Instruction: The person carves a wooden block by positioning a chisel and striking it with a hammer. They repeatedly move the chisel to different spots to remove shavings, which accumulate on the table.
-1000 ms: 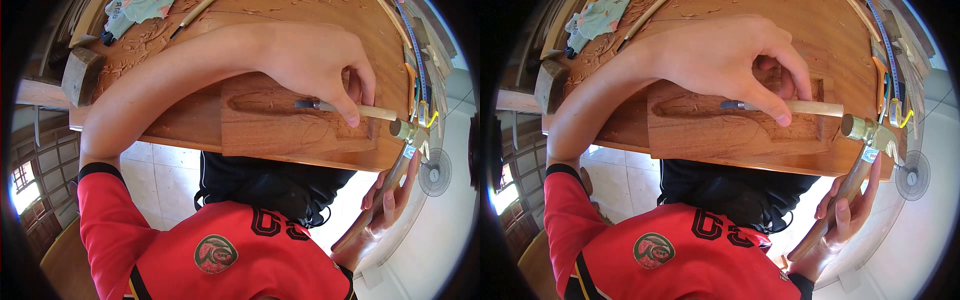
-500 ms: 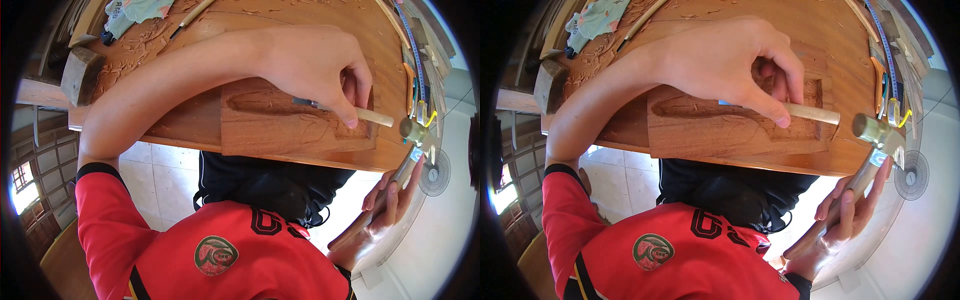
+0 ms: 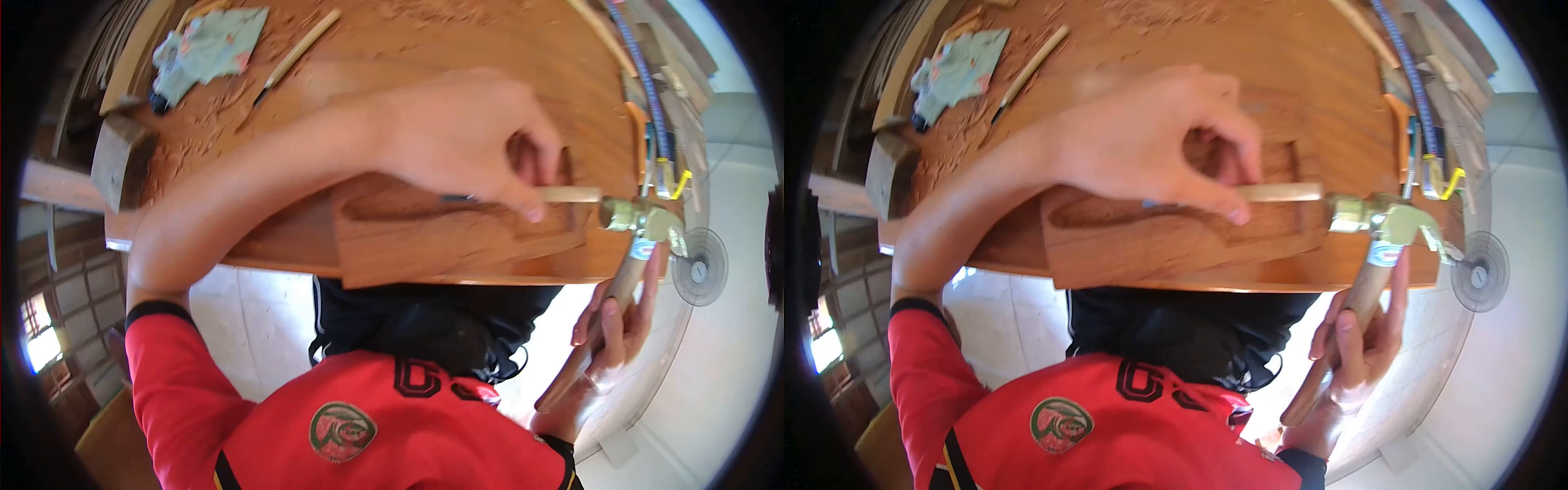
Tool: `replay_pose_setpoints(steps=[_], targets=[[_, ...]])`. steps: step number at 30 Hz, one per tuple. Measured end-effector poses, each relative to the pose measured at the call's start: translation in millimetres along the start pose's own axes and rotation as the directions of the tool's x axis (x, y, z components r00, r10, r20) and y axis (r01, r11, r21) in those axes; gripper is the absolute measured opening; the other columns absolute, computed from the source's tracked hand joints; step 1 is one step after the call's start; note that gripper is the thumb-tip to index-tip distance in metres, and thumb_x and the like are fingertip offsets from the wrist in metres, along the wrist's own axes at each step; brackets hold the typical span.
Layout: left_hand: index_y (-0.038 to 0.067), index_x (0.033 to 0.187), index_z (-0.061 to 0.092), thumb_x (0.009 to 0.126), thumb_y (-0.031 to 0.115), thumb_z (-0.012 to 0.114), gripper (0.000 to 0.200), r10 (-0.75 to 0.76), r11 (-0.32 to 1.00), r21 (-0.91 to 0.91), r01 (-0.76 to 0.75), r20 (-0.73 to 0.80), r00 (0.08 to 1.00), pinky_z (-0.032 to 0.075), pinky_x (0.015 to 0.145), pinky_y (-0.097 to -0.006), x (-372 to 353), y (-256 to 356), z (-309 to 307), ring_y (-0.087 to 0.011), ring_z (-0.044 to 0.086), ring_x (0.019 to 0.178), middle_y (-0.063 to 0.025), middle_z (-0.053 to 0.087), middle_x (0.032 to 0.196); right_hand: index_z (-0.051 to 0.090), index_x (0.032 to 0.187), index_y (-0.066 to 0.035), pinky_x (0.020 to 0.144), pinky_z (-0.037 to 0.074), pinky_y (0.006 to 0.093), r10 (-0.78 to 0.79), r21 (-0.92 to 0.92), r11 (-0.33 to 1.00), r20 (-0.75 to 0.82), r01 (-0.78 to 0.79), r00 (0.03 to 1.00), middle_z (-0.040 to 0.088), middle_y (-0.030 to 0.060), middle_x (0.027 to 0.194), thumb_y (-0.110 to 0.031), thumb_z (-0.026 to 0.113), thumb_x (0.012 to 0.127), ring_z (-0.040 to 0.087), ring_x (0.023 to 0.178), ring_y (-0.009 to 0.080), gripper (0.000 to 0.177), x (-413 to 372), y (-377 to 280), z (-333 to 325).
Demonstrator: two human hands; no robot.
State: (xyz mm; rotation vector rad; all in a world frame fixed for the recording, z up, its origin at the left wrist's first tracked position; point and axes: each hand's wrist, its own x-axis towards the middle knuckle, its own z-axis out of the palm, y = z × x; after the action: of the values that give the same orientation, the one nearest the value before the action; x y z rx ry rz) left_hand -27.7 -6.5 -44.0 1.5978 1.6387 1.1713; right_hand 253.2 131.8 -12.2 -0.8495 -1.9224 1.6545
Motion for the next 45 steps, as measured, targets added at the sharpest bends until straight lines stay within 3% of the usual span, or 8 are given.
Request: replay_pose_setpoints(steps=[2,6,8,13,17,23,32,45], targets=[[0.011,0.09,0.077,0.08,0.032,0.087,0.026,-0.068,0.997,0.02,0.068,0.031,0.997,0.046,0.085,-0.0357,1,4,-3,-0.0206,0.059,0.087,0.0004,0.071,0.081,0.016,0.164,0.001,0.042,0.042,0.0225,0.007,0.023,1.0,0.007,-0.007,1.0,0.06,0.0113,0.072,-0.002,0.058,0.09,0.053,0.046,0.0121,0.086,0,0,-3],[0.012,0.091,0.077,0.081,0.032,0.087,0.025,-0.008,0.999,0.054,0.008,-0.001,1.0,0.044,0.09,-0.0365,1,6,-2,-0.019,0.057,0.09,0.0018,0.069,0.08,0.019,0.165,-0.002,0.047,0.045,0.0231,0.105,-0.069,0.993,0.107,-0.097,0.989,0.064,0.0101,0.076,-0.002,0.06,0.092,0.056,0.051,0.0113,0.084,-2,-6,-14],[0.012,0.091,0.077,0.082,0.032,0.086,0.024,0.046,0.997,0.067,-0.045,-0.003,0.999,0.043,0.092,-0.0367,-3,6,-3,-0.0183,0.056,0.091,0.0028,0.069,0.08,0.018,0.165,-0.002,0.047,0.045,0.0227,0.072,-0.025,0.997,0.064,-0.071,0.995,0.064,0.0097,0.077,-0.001,0.059,0.093,0.056,0.051,0.011,0.083,-2,-7,-15],[0.012,0.09,0.076,0.082,0.033,0.086,0.024,-0.015,0.995,0.101,0.012,0.029,0.999,0.042,0.094,-0.0364,-8,11,-5,-0.0178,0.054,0.09,0.0052,0.068,0.077,0.017,0.165,-0.003,0.046,0.045,0.0218,0.019,0.041,0.999,-0.009,-0.019,1.0,0.063,0.0087,0.078,0.001,0.057,0.095,0.056,0.051,0.0105,0.081,-4,-10,-8],[0.012,0.09,0.076,0.082,0.033,0.085,0.025,-0.044,0.992,0.119,0.037,0.053,0.998,0.041,0.095,-0.0363,-3,11,-6,-0.0173,0.054,0.09,0.0067,0.068,0.074,0.019,0.165,-0.004,0.046,0.045,0.0238,0.103,-0.048,0.994,0.139,-0.097,0.985,0.064,0.0084,0.078,0.0,0.06,0.094,0.058,0.053,0.011,0.082,-5,-9,-10],[0.012,0.09,0.075,0.083,0.035,0.084,0.025,-0.033,0.992,0.12,0.03,0.025,0.999,0.041,0.096,-0.0366,-6,11,-6,-0.017,0.055,0.089,0.0069,0.068,0.076,0.02,0.165,-0.004,0.047,0.046,0.0239,0.032,0.01,0.999,0.021,-0.032,0.999,0.063,0.0085,0.075,0.001,0.059,0.093,0.058,0.053,0.0115,0.082,-1,-13,-4],[0.009,0.096,0.076,0.081,0.039,0.085,0.035,-0.075,0.996,-0.045,0.074,-0.017,0.997,0.045,0.072,-0.0334,-1,4,-1,-0.0177,0.056,0.082,0.0013,0.069,0.079,0.019,0.164,-0.001,0.041,0.042,0.0215,-0.018,-0.007,1.0,0.056,0.018,0.998,0.061,0.0096,0.076,-0.005,0.06,0.093,0.055,0.047,0.011,0.082,-2,-3,-3],[0.005,0.094,0.076,0.082,0.036,0.084,0.034,-0.024,1.0,-0.004,0.024,0.005,1.0,0.048,0.077,-0.0366,-2,3,-1,-0.0213,0.061,0.086,-0.0043,0.07,0.082,0.019,0.163,0.002,0.042,0.04,0.0195,-0.029,-0.122,0.992,0.039,0.034,0.999,0.059,0.0097,0.074,-0.012,0.062,0.093,0.054,0.046,0.0106,0.084,-3,-11,-3]])
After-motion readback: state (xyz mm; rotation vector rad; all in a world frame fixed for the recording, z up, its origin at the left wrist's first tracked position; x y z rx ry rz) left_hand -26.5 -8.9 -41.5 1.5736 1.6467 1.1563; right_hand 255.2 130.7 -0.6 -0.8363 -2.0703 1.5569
